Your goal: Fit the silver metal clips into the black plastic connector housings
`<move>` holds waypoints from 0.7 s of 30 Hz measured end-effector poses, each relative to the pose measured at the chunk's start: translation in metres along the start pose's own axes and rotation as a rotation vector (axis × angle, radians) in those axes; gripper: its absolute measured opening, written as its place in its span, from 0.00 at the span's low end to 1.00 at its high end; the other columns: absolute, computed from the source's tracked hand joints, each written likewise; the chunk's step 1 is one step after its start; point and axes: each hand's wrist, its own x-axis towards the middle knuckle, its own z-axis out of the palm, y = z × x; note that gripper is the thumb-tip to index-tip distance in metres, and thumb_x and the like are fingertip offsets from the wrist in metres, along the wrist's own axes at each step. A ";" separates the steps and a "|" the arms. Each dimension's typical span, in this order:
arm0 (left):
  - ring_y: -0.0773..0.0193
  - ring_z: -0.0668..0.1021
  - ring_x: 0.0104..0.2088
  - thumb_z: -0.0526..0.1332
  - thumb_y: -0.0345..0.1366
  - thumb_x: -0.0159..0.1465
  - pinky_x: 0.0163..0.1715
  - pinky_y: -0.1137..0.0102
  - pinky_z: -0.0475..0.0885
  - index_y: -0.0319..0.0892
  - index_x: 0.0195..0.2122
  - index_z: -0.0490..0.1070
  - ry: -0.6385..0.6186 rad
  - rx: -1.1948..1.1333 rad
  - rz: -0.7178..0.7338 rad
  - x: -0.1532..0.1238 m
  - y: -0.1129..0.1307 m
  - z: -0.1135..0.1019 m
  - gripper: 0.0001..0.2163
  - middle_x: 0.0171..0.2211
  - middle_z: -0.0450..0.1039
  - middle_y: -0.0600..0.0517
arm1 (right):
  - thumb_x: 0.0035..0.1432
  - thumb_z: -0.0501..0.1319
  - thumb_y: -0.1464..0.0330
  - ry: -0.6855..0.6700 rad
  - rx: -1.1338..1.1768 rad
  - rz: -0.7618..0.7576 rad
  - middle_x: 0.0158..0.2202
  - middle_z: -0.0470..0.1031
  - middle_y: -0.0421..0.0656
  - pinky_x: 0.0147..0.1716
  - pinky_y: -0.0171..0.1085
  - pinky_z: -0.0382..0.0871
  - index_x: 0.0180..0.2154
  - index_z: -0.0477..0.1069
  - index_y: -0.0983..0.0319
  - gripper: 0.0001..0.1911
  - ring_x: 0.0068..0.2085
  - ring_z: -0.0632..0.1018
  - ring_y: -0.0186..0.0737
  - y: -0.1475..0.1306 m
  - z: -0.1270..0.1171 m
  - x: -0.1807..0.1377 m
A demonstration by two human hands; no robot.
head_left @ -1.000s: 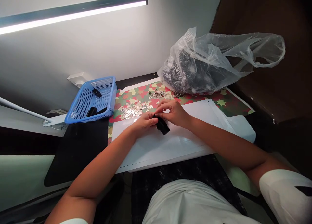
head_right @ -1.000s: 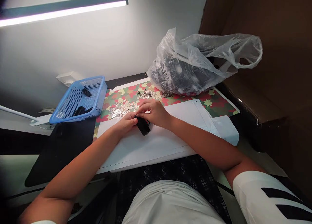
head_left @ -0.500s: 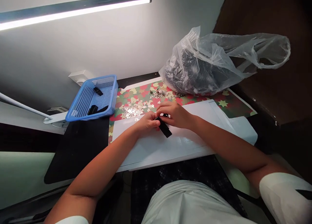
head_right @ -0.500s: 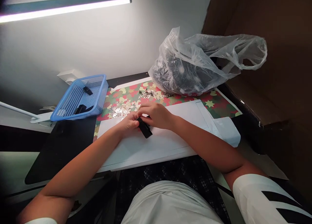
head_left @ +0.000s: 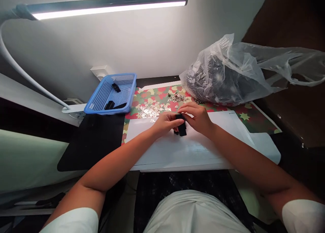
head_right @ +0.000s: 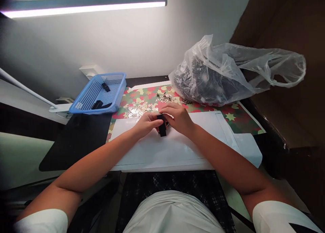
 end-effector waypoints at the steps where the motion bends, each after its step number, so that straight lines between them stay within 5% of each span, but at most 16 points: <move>1: 0.70 0.75 0.21 0.74 0.55 0.47 0.21 0.75 0.70 0.34 0.28 0.75 -0.008 -0.007 0.007 0.000 0.000 0.000 0.25 0.21 0.74 0.51 | 0.62 0.58 0.73 -0.012 -0.003 0.003 0.36 0.80 0.44 0.40 0.41 0.74 0.35 0.77 0.58 0.09 0.39 0.79 0.40 0.000 0.000 -0.001; 15: 0.70 0.74 0.19 0.74 0.60 0.42 0.19 0.76 0.69 0.36 0.24 0.71 -0.084 -0.084 -0.006 0.001 -0.003 0.003 0.29 0.19 0.72 0.53 | 0.61 0.59 0.72 0.042 -0.103 0.010 0.32 0.80 0.42 0.35 0.40 0.74 0.30 0.79 0.57 0.11 0.33 0.79 0.39 -0.007 0.001 -0.002; 21: 0.66 0.79 0.27 0.77 0.52 0.43 0.29 0.72 0.74 0.38 0.32 0.78 0.064 -0.019 0.255 0.000 -0.002 -0.005 0.24 0.28 0.79 0.50 | 0.61 0.62 0.68 0.045 0.043 0.099 0.32 0.80 0.42 0.33 0.39 0.73 0.30 0.79 0.58 0.09 0.33 0.79 0.38 -0.008 -0.008 0.003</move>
